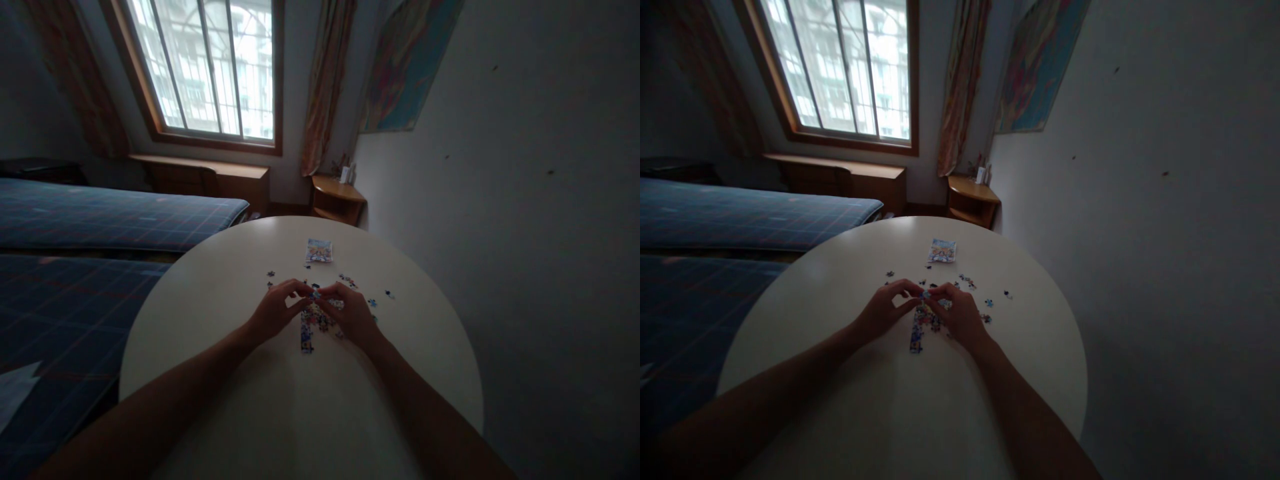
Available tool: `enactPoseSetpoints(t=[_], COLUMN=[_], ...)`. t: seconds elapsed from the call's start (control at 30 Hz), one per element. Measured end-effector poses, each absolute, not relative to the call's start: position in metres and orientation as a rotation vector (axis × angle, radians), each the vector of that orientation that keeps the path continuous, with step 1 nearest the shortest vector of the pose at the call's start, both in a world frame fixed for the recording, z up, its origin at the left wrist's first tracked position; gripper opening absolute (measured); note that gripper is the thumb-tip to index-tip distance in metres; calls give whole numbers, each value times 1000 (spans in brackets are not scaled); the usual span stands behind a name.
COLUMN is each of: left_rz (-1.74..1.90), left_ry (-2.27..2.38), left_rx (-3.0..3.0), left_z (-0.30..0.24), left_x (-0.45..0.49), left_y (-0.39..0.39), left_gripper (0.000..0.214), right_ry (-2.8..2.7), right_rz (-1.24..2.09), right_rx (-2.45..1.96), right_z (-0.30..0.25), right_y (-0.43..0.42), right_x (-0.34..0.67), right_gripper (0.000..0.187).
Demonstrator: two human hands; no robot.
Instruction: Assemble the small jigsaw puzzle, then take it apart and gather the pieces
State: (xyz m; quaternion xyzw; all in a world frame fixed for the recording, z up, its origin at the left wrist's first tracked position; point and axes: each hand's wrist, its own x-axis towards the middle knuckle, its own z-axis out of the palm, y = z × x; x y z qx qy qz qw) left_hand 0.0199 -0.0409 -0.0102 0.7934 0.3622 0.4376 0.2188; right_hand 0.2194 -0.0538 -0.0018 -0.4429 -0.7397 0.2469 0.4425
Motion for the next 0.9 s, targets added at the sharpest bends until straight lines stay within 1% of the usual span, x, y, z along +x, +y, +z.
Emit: enactPoseSetpoints(t=[0.23, 0.5, 0.57, 0.7, 0.77, 0.9], left_rz=[1210, 1265, 1263, 1260, 1249, 1202], left_ry=[1003, 985, 1016, 1090, 1141, 1213], left_rx=[2258, 2328, 2332, 2333, 2324, 2307], left_z=[-13, -22, -24, -26, -28, -33], left_x=[18, 16, 14, 12, 11, 7], left_y=[-39, -32, -30, -26, -23, -17], left_gripper=[13, 10, 10, 9, 8, 9], right_ry=[-1836, -1919, -1977, -2137, -2214, -2299], right_rz=[608, 553, 510, 386, 349, 355], right_rx=[-1094, -1119, -1154, -1209, -1225, -1267], right_z=[-3, -4, -7, -17, -23, -30], right_y=[-54, -51, -48, -42, -40, -40], right_x=[220, 222, 224, 230, 232, 234], right_gripper=[17, 14, 20, 43, 51, 48])
